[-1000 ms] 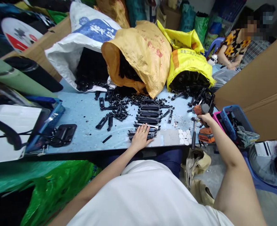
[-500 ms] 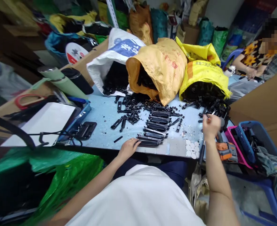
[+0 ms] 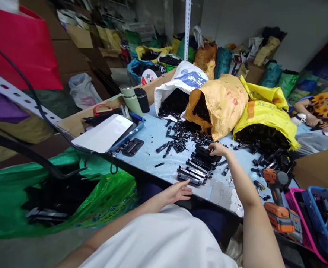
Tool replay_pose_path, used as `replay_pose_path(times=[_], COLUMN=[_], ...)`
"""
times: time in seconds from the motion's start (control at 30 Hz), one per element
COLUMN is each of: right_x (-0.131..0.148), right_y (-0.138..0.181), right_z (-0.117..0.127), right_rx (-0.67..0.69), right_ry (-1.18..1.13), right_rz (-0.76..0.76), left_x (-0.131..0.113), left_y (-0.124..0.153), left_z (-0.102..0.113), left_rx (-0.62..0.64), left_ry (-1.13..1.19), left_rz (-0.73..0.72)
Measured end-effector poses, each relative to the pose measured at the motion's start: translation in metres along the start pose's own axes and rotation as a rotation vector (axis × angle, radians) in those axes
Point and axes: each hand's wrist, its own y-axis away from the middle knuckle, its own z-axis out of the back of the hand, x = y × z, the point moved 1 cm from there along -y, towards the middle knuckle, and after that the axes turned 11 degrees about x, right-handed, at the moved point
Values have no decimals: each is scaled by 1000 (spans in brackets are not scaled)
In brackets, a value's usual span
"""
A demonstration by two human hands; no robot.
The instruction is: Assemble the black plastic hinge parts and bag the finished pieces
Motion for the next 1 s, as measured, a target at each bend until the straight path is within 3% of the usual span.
replay_pose_path(times=[0.17,0.37,0.53,0.67,0.73,0.83,0.93,1.0], right_x=[12,31,52,85,118,194,291,354], right_y=[-9,5,31,24,9,-22,-54,-73], right_z=[-22,-55,-76,-63,-43,-15,-3,-9], right_rx=[152,215,172,83,81,86,157,280], right_ry=[-483,-608,-742,-925,-937,-920,-882,-881], right_rz=[-66,-36,66,242,295,406,549,601], left_x=[-9,-6,1,-25,-50,-84,-98,-95], left_y=[-24,-28,-19,8,33,87,154,197], left_z=[-14,-28,-28,-9,12,59,113,147], left_rx=[-139,-195,-123,-39,35,58,-149,-306], left_ry=[305,415,417,439,462,493,579,616], left_rz=[-107,-496,-620,-724,-719,-700,-853,-961])
